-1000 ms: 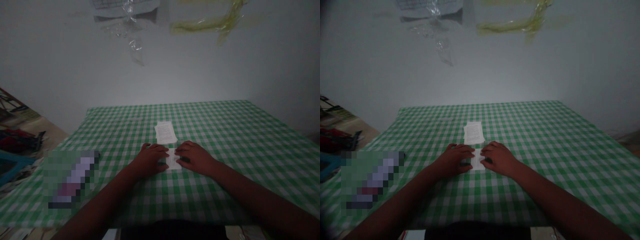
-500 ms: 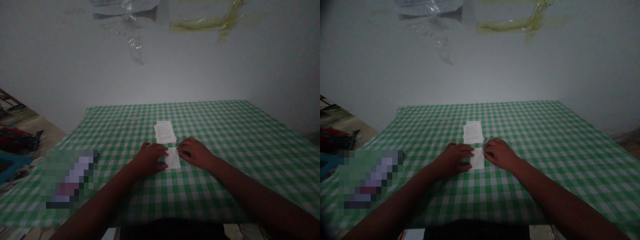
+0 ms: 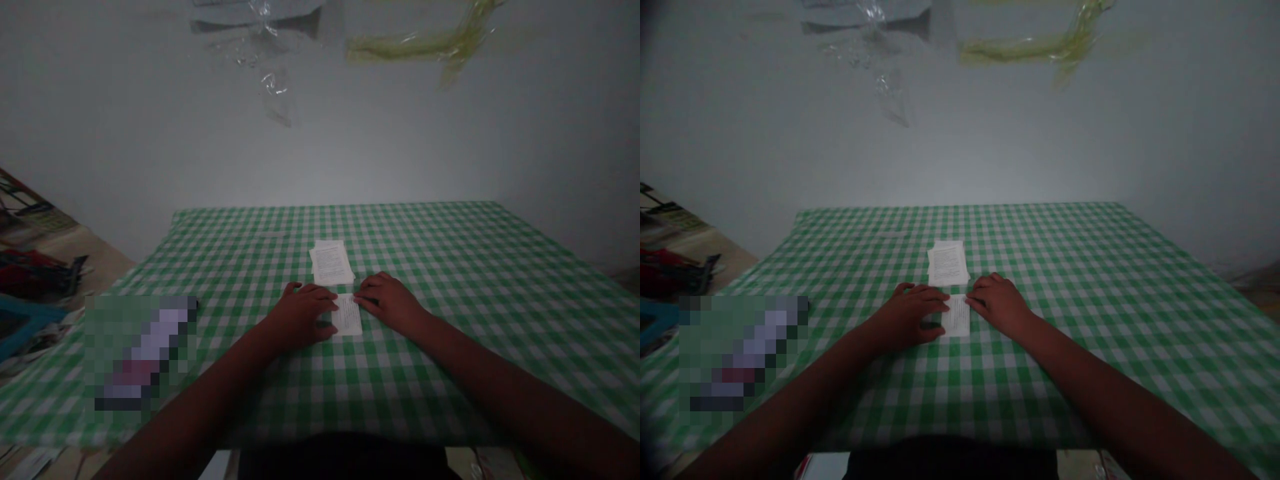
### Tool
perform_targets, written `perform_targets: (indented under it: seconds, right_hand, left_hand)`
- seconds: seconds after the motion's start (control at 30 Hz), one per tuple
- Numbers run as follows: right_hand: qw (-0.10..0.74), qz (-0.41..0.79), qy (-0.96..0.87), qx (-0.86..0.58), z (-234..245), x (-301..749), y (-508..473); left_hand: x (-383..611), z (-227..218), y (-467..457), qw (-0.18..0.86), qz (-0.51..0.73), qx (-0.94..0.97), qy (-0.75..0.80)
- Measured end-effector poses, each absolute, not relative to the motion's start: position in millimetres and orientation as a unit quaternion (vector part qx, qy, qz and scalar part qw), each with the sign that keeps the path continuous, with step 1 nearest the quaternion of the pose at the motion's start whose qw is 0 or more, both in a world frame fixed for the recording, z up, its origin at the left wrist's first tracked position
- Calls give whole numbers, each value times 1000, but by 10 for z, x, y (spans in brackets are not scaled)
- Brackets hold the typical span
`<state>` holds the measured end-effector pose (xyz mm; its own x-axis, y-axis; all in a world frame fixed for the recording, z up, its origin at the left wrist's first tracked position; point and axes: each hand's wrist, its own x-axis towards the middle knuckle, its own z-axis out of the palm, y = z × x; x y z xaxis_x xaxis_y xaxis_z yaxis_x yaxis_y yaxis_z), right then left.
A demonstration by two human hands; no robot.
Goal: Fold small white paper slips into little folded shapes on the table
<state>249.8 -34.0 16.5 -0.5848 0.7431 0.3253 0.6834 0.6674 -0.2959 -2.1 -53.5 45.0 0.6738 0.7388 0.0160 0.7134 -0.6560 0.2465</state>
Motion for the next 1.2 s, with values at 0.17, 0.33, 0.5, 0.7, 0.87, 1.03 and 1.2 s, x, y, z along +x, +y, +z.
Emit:
perform_targets:
  seconds: [0.17,0.33,0.5,0.7,0.87,1.03,1.2]
  right_hand:
    - [211,67,-883,-413,155,2479,-299]
    - [184,81,-890,-410,200,2508,-297]
    - [165,97,-892,-409,264,2524,-326]
    - [138,120,-894,-409,386,2527,-383]
    - [141,136,-892,-408,410,2563,-411]
    - [154,140,-892,-402,371,2577,-414]
    - [172,118,-886,-415,277,2535,-396]
  left_hand:
    - [-20,449,-543,109,57,906,404]
    - [-20,463,-543,118,61,906,403]
    - [-17,482,-545,127,60,904,403]
    - [-17,465,-541,123,61,903,408]
    - [-20,476,-538,123,57,904,405]
    - [-23,482,-541,128,59,903,406]
    - [-21,487,-539,126,58,904,403]
